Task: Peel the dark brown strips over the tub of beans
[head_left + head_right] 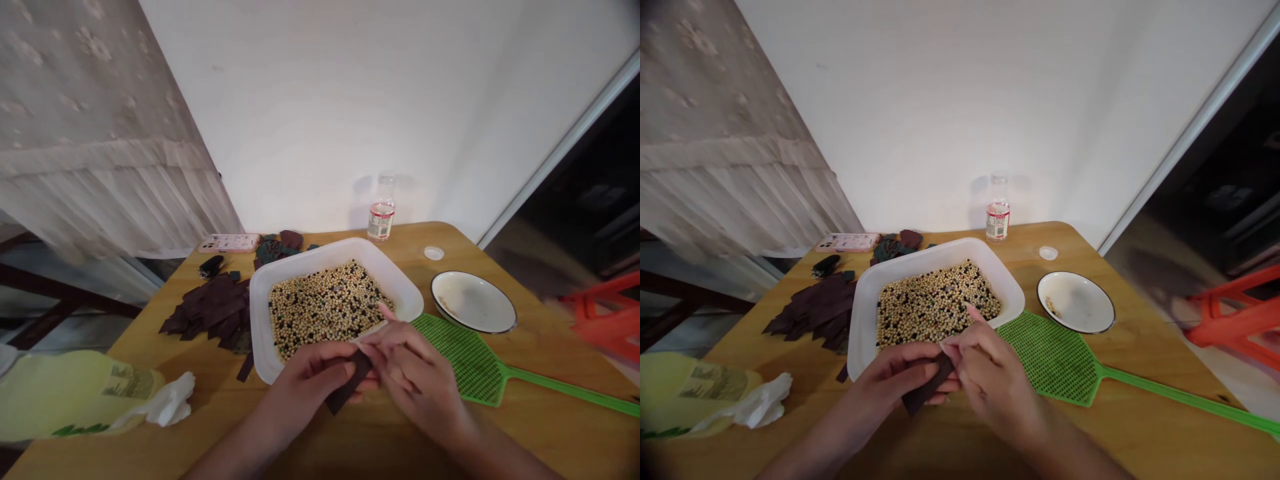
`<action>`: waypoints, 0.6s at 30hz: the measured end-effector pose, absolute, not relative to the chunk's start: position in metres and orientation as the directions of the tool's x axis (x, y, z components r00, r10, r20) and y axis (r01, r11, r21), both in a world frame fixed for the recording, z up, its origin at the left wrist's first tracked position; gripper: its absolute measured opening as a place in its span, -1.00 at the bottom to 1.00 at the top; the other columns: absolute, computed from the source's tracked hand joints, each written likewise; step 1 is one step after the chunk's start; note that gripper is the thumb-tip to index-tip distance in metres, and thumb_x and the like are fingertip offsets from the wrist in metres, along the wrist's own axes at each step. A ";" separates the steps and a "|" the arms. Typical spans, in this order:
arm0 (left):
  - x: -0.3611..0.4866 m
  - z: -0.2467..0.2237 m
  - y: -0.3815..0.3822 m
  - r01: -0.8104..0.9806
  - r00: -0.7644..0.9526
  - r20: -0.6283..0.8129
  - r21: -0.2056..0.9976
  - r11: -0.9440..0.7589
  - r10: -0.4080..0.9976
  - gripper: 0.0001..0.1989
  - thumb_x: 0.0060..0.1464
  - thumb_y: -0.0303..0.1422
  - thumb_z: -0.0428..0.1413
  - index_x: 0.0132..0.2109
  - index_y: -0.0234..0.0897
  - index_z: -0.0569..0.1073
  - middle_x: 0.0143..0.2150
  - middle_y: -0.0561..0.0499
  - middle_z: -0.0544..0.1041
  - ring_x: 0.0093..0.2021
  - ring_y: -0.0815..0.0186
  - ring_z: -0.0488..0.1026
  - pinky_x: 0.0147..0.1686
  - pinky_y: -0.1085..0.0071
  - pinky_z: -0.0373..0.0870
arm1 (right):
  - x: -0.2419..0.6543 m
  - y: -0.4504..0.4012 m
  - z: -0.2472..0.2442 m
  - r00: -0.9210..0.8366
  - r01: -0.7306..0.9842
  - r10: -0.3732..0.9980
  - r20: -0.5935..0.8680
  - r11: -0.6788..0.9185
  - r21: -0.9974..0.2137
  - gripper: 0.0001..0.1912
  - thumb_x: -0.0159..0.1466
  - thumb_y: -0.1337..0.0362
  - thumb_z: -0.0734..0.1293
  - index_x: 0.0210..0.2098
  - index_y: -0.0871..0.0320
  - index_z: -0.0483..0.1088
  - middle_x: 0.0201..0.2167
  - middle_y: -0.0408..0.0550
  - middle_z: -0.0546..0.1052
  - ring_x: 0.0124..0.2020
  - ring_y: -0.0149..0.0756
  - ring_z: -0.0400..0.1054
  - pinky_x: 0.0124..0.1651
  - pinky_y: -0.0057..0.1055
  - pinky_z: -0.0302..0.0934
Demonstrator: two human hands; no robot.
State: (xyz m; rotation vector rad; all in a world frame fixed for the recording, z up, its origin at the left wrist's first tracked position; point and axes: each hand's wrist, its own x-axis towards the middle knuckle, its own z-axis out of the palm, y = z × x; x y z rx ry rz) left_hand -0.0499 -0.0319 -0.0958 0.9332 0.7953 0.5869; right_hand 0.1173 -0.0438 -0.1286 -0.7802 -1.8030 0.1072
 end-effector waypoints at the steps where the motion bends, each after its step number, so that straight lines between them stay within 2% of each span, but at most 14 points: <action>1: -0.050 -0.096 -0.032 -0.107 0.581 -0.330 0.875 0.472 0.744 -0.77 -0.02 -0.19 0.25 -0.22 -0.17 0.63 -0.32 0.02 0.63 -0.32 0.33 0.54 -0.22 0.42 0.40 | 0.117 -0.044 -0.129 -0.176 0.445 0.552 0.815 0.783 -0.434 -0.64 0.17 0.61 0.26 -0.60 0.13 0.11 -0.48 -0.26 0.37 -0.44 -0.51 0.40 0.21 -0.08 0.24; 4: -0.050 -0.096 -0.031 -0.117 0.577 -0.321 0.877 0.466 0.751 -0.78 -0.02 -0.19 0.25 -0.22 -0.15 0.63 -0.34 0.03 0.63 -0.31 0.35 0.54 -0.25 0.48 0.40 | 0.117 -0.044 -0.129 -0.187 0.439 0.549 0.815 0.789 -0.430 -0.64 0.17 0.62 0.24 -0.59 0.13 0.10 -0.47 -0.25 0.37 -0.43 -0.51 0.41 0.20 -0.08 0.25; 8: -0.050 -0.096 -0.032 -0.119 0.576 -0.338 0.866 0.486 0.744 -0.79 0.00 -0.20 0.24 -0.21 -0.12 0.63 -0.32 0.03 0.65 -0.30 0.34 0.57 -0.22 0.45 0.41 | 0.117 -0.044 -0.128 -0.159 0.468 0.563 0.811 0.766 -0.441 -0.65 0.17 0.61 0.24 -0.59 0.12 0.10 -0.50 -0.25 0.34 -0.45 -0.48 0.41 0.15 -0.05 0.29; 12: -0.051 -0.096 -0.033 -0.119 0.574 -0.328 0.873 0.473 0.750 -0.79 -0.01 -0.20 0.25 -0.22 -0.13 0.63 -0.31 0.02 0.65 -0.31 0.33 0.58 -0.25 0.47 0.42 | 0.116 -0.044 -0.128 -0.147 0.447 0.539 0.829 0.784 -0.431 -0.63 0.17 0.61 0.25 -0.61 0.13 0.08 -0.51 -0.26 0.32 -0.46 -0.50 0.41 0.15 -0.10 0.31; 18: -0.052 -0.100 -0.033 -0.126 0.574 -0.349 0.856 0.501 0.741 -0.82 0.01 -0.22 0.23 -0.22 -0.13 0.63 -0.29 0.02 0.66 -0.22 0.28 0.59 -0.20 0.44 0.43 | 0.119 -0.044 -0.130 -0.137 0.475 0.529 0.837 0.777 -0.414 -0.63 0.15 0.62 0.26 -0.60 0.12 0.09 -0.51 -0.24 0.36 -0.42 -0.44 0.44 0.15 -0.09 0.30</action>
